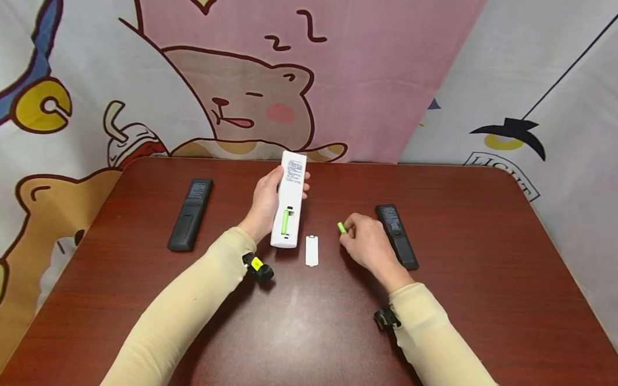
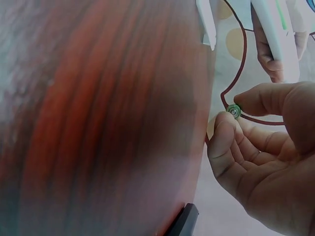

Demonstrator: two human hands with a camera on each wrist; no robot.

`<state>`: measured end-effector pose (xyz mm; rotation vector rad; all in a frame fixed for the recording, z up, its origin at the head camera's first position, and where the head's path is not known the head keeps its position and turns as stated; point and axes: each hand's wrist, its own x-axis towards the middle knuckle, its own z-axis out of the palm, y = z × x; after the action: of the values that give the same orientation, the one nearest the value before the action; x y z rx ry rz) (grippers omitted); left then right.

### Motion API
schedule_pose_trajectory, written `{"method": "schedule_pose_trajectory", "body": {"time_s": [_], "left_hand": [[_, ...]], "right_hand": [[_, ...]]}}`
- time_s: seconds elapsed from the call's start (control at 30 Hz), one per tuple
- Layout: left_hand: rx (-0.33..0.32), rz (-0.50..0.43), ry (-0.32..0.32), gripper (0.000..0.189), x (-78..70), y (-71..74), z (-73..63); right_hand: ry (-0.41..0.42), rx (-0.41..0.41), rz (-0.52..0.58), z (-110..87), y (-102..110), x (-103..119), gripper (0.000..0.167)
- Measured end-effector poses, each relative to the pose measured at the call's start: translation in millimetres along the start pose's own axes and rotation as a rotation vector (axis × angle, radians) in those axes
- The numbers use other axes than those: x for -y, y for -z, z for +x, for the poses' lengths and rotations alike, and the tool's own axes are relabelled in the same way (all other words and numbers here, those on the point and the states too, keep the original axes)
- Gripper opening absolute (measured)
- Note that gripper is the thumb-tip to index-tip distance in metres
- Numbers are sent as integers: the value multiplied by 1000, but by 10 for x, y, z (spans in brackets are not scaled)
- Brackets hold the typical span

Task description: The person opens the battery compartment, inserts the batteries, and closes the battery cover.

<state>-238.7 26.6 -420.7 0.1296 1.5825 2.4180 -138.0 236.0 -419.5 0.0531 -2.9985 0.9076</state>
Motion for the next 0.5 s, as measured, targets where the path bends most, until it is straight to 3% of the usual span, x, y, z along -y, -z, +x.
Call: {"method": "schedule_pose_trajectory", "body": {"time_s": [0.5], "left_hand": [[-9,-8,0,46,7,23,8]], "right_hand": [[39,-59,78,-13,-61,98,9]]}}
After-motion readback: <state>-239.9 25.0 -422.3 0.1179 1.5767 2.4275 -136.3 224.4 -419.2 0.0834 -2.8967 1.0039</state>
